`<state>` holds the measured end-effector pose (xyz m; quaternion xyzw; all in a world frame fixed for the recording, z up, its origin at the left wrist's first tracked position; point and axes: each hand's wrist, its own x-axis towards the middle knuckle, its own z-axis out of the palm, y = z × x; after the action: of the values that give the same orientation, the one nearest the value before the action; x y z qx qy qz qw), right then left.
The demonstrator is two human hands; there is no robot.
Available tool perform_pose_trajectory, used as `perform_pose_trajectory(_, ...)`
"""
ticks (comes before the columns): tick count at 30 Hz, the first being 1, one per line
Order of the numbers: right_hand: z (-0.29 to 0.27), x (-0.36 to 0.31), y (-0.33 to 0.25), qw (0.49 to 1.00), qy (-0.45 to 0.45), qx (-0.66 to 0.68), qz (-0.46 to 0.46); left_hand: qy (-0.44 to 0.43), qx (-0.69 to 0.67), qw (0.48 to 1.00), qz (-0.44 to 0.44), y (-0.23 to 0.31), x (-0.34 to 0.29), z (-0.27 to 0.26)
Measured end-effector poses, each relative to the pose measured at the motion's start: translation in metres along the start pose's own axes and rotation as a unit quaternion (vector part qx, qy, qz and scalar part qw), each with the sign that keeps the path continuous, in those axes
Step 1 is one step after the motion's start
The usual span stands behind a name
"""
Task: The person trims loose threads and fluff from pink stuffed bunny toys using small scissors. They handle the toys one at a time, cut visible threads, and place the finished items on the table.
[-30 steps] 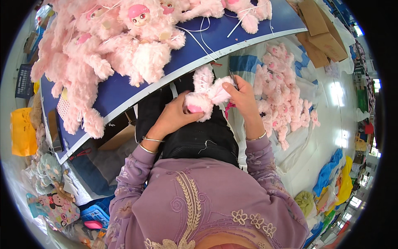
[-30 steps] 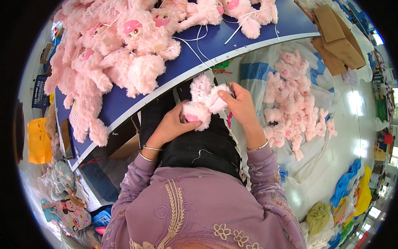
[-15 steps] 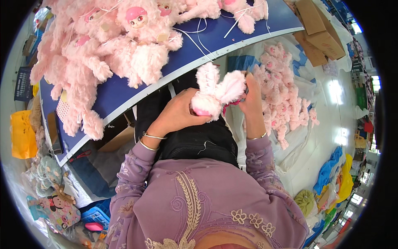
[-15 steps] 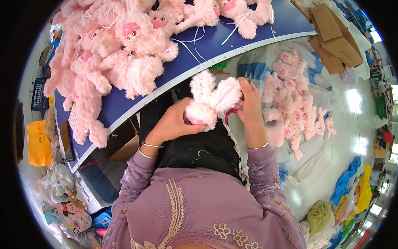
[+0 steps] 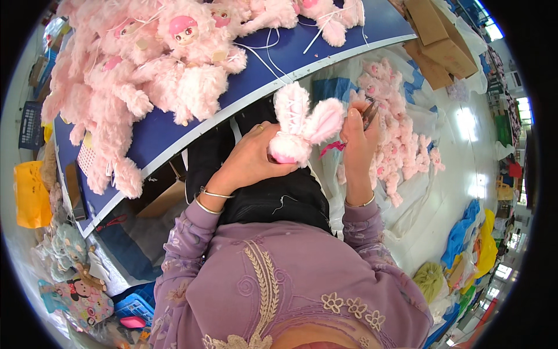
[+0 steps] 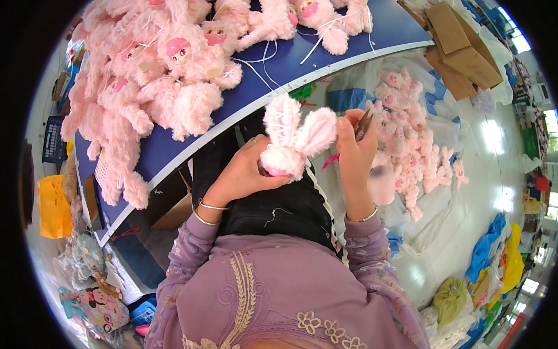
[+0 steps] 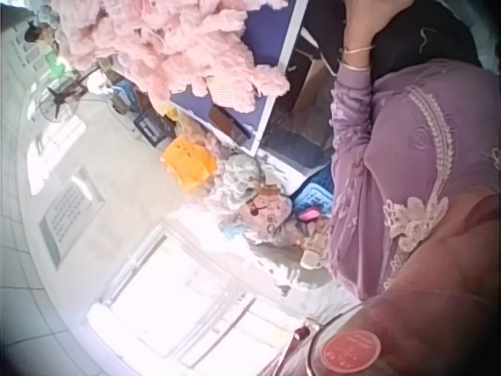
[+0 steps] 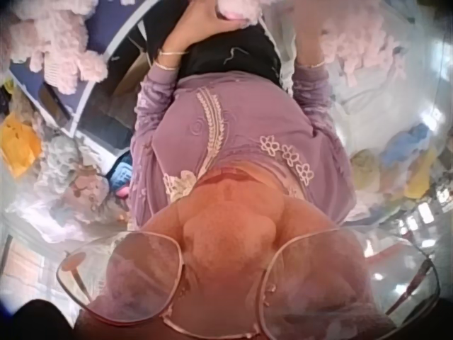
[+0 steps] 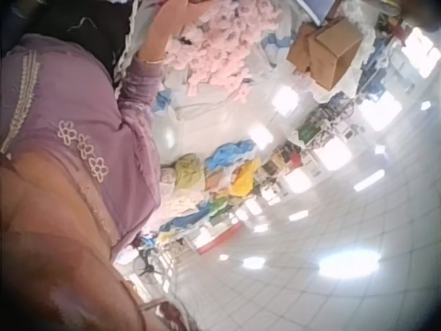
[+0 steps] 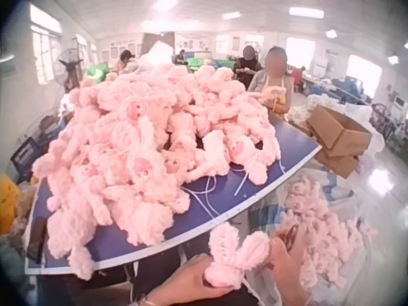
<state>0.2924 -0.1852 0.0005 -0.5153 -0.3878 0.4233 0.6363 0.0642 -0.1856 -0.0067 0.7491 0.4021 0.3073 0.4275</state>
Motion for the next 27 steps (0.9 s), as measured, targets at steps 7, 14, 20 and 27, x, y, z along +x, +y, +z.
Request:
perform_pose_trajectory(7,0.01,-0.019,0.018,0.976,-0.173,-0.053,0.12,0.025,-0.013,1.0,-0.002,0.003,0.002,0.004)
perform_pose_trajectory(14,0.003,-0.012,0.02,0.97,-0.158,0.055,0.178,0.057,-0.049,0.997,0.023,0.003,0.006,0.01)
perform_pose_trajectory(20,-0.008,-0.008,0.008,0.941,-0.332,0.061,-0.026,0.054,-0.042,0.997,0.029,0.002,0.005,0.01)
perform_pose_trajectory(27,-0.034,0.015,-0.003,0.93,-0.31,0.189,0.051,0.031,-0.012,0.998,0.047,0.002,0.002,0.012)
